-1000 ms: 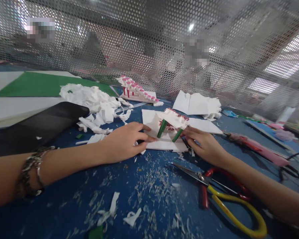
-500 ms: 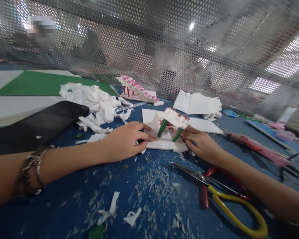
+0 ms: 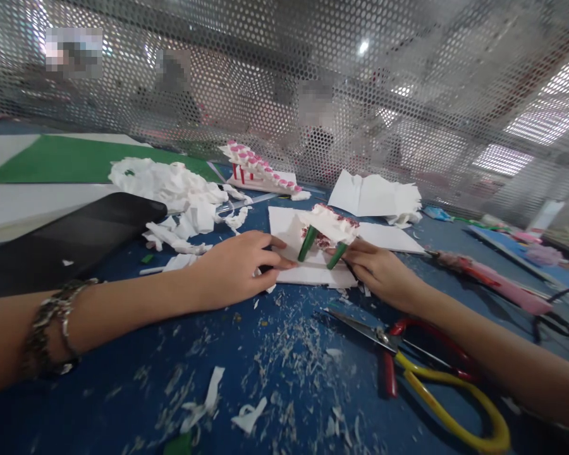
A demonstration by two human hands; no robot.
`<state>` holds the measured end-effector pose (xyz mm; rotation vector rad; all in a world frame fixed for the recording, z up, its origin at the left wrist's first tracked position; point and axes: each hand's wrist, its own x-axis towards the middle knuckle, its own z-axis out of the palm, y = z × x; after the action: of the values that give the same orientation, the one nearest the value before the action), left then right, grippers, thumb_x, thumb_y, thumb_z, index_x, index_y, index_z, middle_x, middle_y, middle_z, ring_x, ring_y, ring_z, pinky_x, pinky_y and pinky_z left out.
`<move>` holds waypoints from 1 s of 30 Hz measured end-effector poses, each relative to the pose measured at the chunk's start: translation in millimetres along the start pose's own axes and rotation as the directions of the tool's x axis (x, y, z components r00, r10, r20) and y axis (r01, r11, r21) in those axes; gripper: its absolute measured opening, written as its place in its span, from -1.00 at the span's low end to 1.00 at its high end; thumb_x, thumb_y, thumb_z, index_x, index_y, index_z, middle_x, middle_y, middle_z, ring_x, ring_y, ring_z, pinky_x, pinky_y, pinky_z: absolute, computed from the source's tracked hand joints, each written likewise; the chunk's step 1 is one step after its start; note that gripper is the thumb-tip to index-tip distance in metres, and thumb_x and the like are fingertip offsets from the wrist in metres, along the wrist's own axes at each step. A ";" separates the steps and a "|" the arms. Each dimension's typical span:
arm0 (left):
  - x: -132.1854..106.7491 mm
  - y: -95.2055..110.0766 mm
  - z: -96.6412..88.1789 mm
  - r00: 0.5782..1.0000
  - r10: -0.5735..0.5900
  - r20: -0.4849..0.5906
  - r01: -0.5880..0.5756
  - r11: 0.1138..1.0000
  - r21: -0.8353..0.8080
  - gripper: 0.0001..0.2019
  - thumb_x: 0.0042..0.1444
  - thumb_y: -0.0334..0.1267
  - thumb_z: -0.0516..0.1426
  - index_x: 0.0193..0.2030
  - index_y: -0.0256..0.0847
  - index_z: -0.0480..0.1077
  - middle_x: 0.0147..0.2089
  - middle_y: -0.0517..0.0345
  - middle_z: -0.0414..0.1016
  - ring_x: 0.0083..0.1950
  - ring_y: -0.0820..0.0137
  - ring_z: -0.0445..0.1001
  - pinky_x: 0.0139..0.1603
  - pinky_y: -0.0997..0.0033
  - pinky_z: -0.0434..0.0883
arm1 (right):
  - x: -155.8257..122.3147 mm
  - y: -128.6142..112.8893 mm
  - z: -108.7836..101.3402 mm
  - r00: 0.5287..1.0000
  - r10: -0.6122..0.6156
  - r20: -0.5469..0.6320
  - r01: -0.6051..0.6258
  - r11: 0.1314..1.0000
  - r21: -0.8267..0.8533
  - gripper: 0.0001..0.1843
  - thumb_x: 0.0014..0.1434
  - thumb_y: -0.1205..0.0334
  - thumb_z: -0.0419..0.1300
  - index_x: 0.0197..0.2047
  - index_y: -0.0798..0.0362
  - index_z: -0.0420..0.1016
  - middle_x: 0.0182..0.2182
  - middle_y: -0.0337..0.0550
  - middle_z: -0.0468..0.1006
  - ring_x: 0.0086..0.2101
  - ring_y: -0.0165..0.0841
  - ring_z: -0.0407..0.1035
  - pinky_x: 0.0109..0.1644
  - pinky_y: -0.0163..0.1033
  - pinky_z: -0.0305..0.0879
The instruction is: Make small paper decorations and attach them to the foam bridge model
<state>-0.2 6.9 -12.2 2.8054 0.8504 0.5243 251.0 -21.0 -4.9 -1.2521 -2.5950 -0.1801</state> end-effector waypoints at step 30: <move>-0.6 -1.3 0.6 1.000 -0.017 -0.002 0.017 1.000 0.003 -0.70 0.08 -0.27 -0.08 -0.13 -0.07 0.39 -0.04 0.10 0.34 -0.01 0.31 0.28 -0.03 0.29 0.25 | 2.4 -1.2 -0.4 1.000 0.006 0.007 -0.006 1.000 -0.023 -0.61 0.08 0.45 -0.21 -0.24 0.13 0.42 -0.27 -0.05 0.45 -0.19 -0.36 0.33 -0.08 -0.21 0.24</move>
<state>-1.2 7.6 -13.2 2.7984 0.8759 0.5230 248.7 -20.1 -3.8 -1.2710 -2.6022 -0.2053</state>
